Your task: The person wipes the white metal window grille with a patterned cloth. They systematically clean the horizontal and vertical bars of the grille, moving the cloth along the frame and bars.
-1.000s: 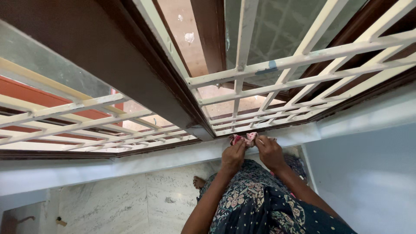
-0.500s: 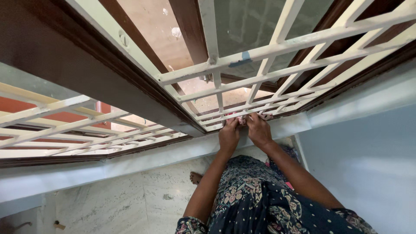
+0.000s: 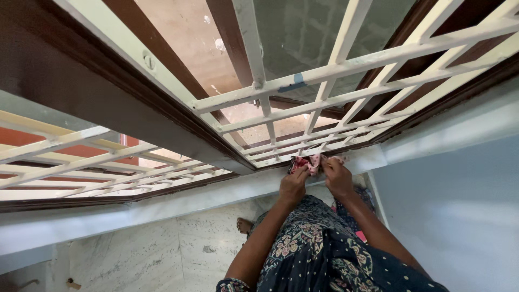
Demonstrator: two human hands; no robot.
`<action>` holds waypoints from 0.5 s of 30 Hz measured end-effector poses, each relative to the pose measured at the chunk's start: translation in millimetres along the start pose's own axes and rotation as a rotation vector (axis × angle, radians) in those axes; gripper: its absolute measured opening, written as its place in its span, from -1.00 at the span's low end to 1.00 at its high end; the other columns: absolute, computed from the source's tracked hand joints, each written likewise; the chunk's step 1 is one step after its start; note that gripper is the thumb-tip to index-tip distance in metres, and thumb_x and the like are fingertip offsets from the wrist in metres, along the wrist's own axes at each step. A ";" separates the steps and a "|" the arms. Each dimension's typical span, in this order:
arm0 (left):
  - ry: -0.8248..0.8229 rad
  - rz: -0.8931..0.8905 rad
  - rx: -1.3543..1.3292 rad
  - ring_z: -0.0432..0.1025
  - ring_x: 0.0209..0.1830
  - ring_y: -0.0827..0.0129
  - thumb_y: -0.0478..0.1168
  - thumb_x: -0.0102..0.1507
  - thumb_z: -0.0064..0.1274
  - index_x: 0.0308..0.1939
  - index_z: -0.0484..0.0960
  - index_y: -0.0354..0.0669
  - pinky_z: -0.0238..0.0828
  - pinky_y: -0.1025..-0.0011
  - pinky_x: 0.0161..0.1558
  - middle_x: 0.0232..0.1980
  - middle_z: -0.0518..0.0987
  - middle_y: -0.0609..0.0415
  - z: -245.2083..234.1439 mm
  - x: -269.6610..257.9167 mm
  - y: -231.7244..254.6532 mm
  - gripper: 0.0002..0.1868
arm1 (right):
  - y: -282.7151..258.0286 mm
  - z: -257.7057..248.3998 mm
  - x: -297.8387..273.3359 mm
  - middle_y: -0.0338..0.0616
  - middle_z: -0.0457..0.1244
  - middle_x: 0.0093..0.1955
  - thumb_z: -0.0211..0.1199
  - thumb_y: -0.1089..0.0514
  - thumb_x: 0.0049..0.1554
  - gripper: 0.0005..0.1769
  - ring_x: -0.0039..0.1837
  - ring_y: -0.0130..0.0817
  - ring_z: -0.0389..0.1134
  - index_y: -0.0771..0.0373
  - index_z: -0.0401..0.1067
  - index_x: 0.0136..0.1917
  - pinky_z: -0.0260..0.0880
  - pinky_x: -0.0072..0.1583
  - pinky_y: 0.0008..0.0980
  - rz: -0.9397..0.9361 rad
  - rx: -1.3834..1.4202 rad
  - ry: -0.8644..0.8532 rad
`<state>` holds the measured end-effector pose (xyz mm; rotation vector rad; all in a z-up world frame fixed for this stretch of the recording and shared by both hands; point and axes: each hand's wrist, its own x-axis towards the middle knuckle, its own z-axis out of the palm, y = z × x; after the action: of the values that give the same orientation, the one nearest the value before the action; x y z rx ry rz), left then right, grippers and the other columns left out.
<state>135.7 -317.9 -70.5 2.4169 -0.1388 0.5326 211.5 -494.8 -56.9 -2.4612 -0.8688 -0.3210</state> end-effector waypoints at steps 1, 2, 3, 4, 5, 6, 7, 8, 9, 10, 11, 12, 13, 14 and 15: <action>0.009 0.001 -0.007 0.62 -0.22 0.08 -0.41 0.23 -0.01 0.01 0.68 -0.18 0.56 0.22 -0.22 0.13 0.67 -0.01 -0.5 3.5 4.2 -0.70 | 3.1 -7.6 -4.1 -0.05 0.30 -0.01 0.19 0.41 -0.02 -0.58 -0.06 -0.06 0.40 0.33 0.56 0.13 0.43 -0.06 -0.17 0.041 0.002 0.060; 0.018 0.002 -0.015 0.61 -0.26 0.08 -0.41 0.23 -0.02 0.02 0.69 -0.18 0.56 0.22 -0.24 0.13 0.67 -0.02 -1.6 8.6 9.0 -0.69 | 6.4 -15.5 -5.7 -0.04 0.29 -0.01 0.18 0.42 0.01 -0.58 -0.06 -0.05 0.39 0.33 0.56 0.16 0.42 -0.06 -0.17 0.081 0.004 0.121; 0.054 0.009 -0.041 0.62 -0.22 0.09 -0.40 0.28 -0.01 0.06 0.67 -0.16 0.57 0.23 -0.21 0.14 0.66 -0.01 -1.7 17.4 13.4 -0.70 | 9.9 -21.9 -2.8 -0.03 0.28 -0.02 0.18 0.43 0.04 -0.58 -0.06 -0.04 0.39 0.33 0.55 0.18 0.41 -0.07 -0.16 0.121 0.004 0.184; 0.090 0.015 -0.067 0.63 -0.19 0.09 -0.39 0.32 -0.01 0.10 0.65 -0.15 0.59 0.25 -0.18 0.15 0.65 0.00 -1.1 27.0 18.1 -0.71 | 13.6 -25.9 4.2 -0.04 0.28 0.00 0.17 0.42 0.08 -0.58 -0.04 -0.05 0.39 0.34 0.54 0.21 0.42 -0.05 -0.17 0.123 -0.017 0.220; 0.116 0.019 -0.098 0.64 -0.15 0.10 -0.38 0.37 -0.01 0.15 0.63 -0.13 0.61 0.26 -0.14 0.16 0.64 0.01 -1.0 31.4 24.5 -0.72 | 15.2 -28.3 8.5 -0.05 0.27 0.01 0.17 0.41 0.12 -0.58 -0.03 -0.05 0.39 0.36 0.53 0.25 0.43 -0.02 -0.17 0.135 -0.040 0.251; 0.085 -0.042 -0.086 0.62 -0.17 0.06 -0.39 0.35 -0.03 0.21 0.59 -0.17 0.60 0.23 -0.15 0.22 0.60 -0.05 -0.2 37.3 29.0 -0.66 | 15.7 -27.9 14.4 -0.06 0.27 0.02 0.16 0.41 0.15 -0.58 -0.01 -0.06 0.39 0.37 0.52 0.29 0.44 0.00 -0.18 0.147 -0.064 0.281; 0.053 -0.098 -0.073 0.61 -0.18 0.01 -0.40 0.34 -0.05 0.26 0.55 -0.21 0.59 0.20 -0.16 0.27 0.57 -0.10 1.7 45.3 31.9 -0.61 | 15.4 -24.2 22.9 -0.04 0.27 0.07 0.16 0.38 0.15 -0.61 0.02 -0.05 0.39 0.38 0.50 0.25 0.44 0.02 -0.17 0.137 -0.077 0.256; 0.021 -0.153 -0.060 0.59 -0.20 -0.03 -0.41 0.32 -0.07 0.32 0.52 -0.25 0.58 0.17 -0.16 0.33 0.54 -0.15 3.0 49.9 35.4 -0.55 | 14.2 -19.2 31.6 -0.02 0.27 0.12 0.15 0.35 0.14 -0.64 0.05 -0.04 0.39 0.38 0.49 0.21 0.44 0.05 -0.17 0.127 -0.091 0.231; 0.013 -0.121 -0.038 0.58 -0.13 -0.07 -0.40 0.28 -0.06 0.35 0.48 -0.25 0.58 0.16 -0.17 0.36 0.50 -0.17 3.0 54.0 37.2 -0.48 | 11.7 -14.4 38.7 0.00 0.27 0.17 0.15 0.33 0.14 -0.67 0.09 -0.02 0.39 0.39 0.48 0.17 0.44 0.07 -0.16 0.115 -0.103 0.211; 0.005 -0.088 -0.016 0.57 -0.07 -0.10 -0.40 0.23 -0.05 0.38 0.45 -0.26 0.57 0.14 -0.18 0.40 0.46 -0.19 2.9 57.9 37.7 -0.42 | 8.0 -10.5 42.5 -0.02 0.27 0.16 0.16 0.29 0.16 -0.73 0.10 -0.01 0.39 0.38 0.48 0.12 0.44 0.08 -0.14 0.132 -0.083 0.186; 0.000 -0.057 0.008 0.56 0.00 -0.14 -0.40 0.18 -0.04 0.41 0.41 -0.27 0.56 0.13 -0.19 0.43 0.42 -0.21 2.7 61.7 37.3 -0.35 | 6.9 -7.6 48.3 -0.03 0.26 0.15 0.18 0.25 0.18 -0.78 0.11 0.00 0.39 0.36 0.48 0.07 0.43 0.09 -0.12 0.145 -0.061 0.161; -0.021 -0.072 -0.011 0.56 0.00 -0.12 -0.37 0.21 0.00 0.41 0.42 -0.23 0.57 0.12 -0.16 0.45 0.42 -0.18 2.2 63.7 36.5 -0.37 | 7.8 -6.6 53.4 -0.05 0.26 0.13 0.20 0.20 0.20 -0.82 0.12 0.02 0.38 0.35 0.48 0.02 0.42 0.10 -0.11 0.158 -0.039 0.137; -0.042 -0.090 -0.028 0.56 0.01 -0.10 -0.34 0.23 0.04 0.41 0.42 -0.19 0.57 0.12 -0.13 0.46 0.41 -0.15 0.8 63.4 35.1 -0.38 | 7.6 -6.2 55.8 -0.04 0.26 0.14 0.20 0.21 0.18 -0.82 0.12 0.01 0.38 0.33 0.48 0.02 0.42 0.09 -0.11 0.139 -0.047 0.132; -0.063 -0.109 -0.045 0.56 0.01 -0.08 -0.31 0.25 0.07 0.41 0.43 -0.16 0.57 0.12 -0.10 0.48 0.40 -0.12 -0.5 63.6 33.1 -0.40 | 7.6 -7.1 55.0 -0.03 0.26 0.14 0.20 0.21 0.15 -0.81 0.11 0.01 0.39 0.32 0.48 0.01 0.42 0.08 -0.11 0.120 -0.055 0.127; -0.091 -0.123 -0.051 0.56 0.00 -0.07 -0.32 0.22 0.09 0.41 0.41 -0.17 0.56 0.12 -0.09 0.49 0.39 -0.12 -1.2 59.7 32.9 -0.37 | 6.4 -9.2 47.3 -0.02 0.27 0.15 0.20 0.21 0.13 -0.81 0.11 0.00 0.39 0.31 0.49 0.01 0.43 0.08 -0.11 0.103 -0.061 0.114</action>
<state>182.2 -340.9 -26.2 2.3825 -0.0416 0.3598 251.4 -479.4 -33.8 -2.5058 -0.6915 -0.4520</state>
